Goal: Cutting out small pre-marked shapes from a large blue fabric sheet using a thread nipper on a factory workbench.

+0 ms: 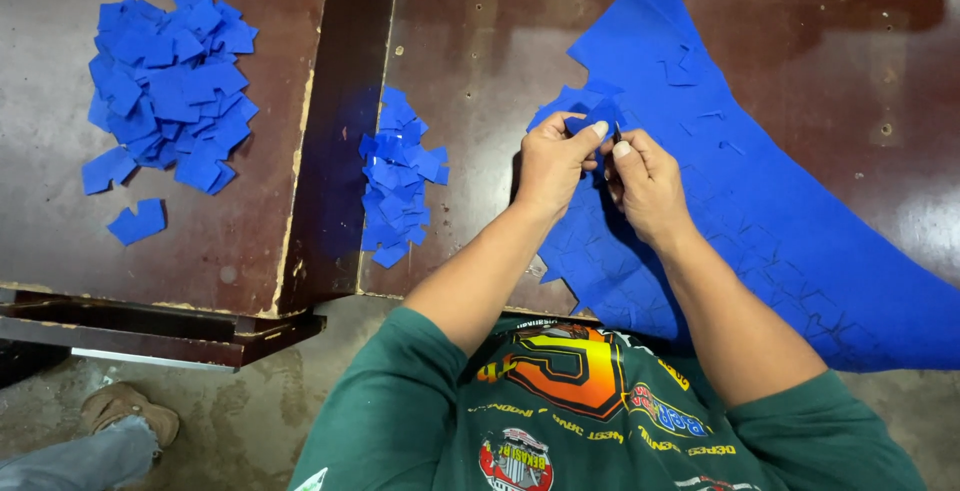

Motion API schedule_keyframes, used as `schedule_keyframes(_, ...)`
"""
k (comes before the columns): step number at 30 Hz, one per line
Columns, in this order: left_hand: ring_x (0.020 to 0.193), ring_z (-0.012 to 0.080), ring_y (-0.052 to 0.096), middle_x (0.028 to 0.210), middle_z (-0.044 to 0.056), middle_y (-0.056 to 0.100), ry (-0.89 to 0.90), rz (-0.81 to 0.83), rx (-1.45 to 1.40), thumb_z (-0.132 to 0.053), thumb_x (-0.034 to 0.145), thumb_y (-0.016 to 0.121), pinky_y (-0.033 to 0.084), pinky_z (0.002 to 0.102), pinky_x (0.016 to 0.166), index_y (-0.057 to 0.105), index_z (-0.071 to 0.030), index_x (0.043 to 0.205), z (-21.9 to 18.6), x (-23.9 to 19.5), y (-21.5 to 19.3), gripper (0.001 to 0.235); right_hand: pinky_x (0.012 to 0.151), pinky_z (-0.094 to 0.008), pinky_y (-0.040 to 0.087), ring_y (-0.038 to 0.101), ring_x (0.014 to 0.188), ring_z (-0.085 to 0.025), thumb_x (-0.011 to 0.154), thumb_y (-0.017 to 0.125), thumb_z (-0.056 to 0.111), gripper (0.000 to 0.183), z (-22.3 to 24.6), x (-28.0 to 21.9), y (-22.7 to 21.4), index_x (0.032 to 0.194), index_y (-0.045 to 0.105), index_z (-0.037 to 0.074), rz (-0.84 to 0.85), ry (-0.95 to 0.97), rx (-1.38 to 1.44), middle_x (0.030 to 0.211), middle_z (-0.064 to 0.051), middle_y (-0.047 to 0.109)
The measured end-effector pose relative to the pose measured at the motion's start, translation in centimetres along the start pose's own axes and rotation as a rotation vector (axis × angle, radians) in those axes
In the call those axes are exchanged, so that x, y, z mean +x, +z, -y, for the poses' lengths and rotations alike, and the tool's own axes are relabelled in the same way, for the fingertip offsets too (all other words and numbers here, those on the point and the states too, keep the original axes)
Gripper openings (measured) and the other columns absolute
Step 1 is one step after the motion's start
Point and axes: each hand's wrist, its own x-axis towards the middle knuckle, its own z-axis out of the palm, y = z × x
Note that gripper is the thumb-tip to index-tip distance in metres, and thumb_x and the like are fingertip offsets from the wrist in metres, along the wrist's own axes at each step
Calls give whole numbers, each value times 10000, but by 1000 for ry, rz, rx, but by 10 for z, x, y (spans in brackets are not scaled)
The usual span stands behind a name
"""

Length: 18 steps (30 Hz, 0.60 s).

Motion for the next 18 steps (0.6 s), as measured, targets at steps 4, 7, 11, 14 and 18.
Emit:
schedule_keyframes(4, 556, 94, 652, 632, 94, 636, -3, -5, 3, -103, 839, 775, 573, 177, 494, 690, 9, 927, -6, -4, 2, 166, 320, -266, 412, 524, 444, -157, 1099, 499, 165, 246, -4, 0, -1, 1042, 662, -9, 2, -4, 5, 696, -126, 548)
schedule_keyframes(7, 553, 91, 644, 639, 89, 638, 3, -2, 3, -107, 840, 778, 579, 180, 492, 690, 5, 920, -7, -6, 2, 163, 328, -261, 414, 524, 451, -150, 1098, 505, 167, 244, -4, 0, -1, 1039, 662, -9, -1, -6, 12, 693, -122, 543)
schedule_keyframes(11, 554, 84, 638, 641, 82, 634, 3, 0, -8, -106, 841, 776, 588, 177, 490, 689, 4, 919, -4, -4, 1, 161, 326, -262, 412, 526, 450, -155, 1100, 507, 160, 237, -3, 0, 0, 1036, 661, -7, -10, -6, 23, 704, -126, 541)
schedule_keyframes(14, 556, 80, 637, 646, 78, 635, 4, 0, -18, -103, 837, 777, 591, 175, 489, 687, 5, 916, -5, -5, 2, 161, 326, -259, 404, 521, 451, -152, 1099, 508, 165, 238, -4, 0, 1, 1035, 662, -5, -13, -6, 28, 699, -122, 534)
schedule_keyframes(18, 583, 75, 638, 700, 101, 676, -7, 14, 2, -108, 844, 770, 596, 177, 501, 688, 4, 927, 1, -2, 0, 162, 328, -258, 398, 520, 460, -151, 1100, 508, 166, 235, -3, -1, 1, 1034, 656, -5, -15, -13, 29, 700, -123, 529)
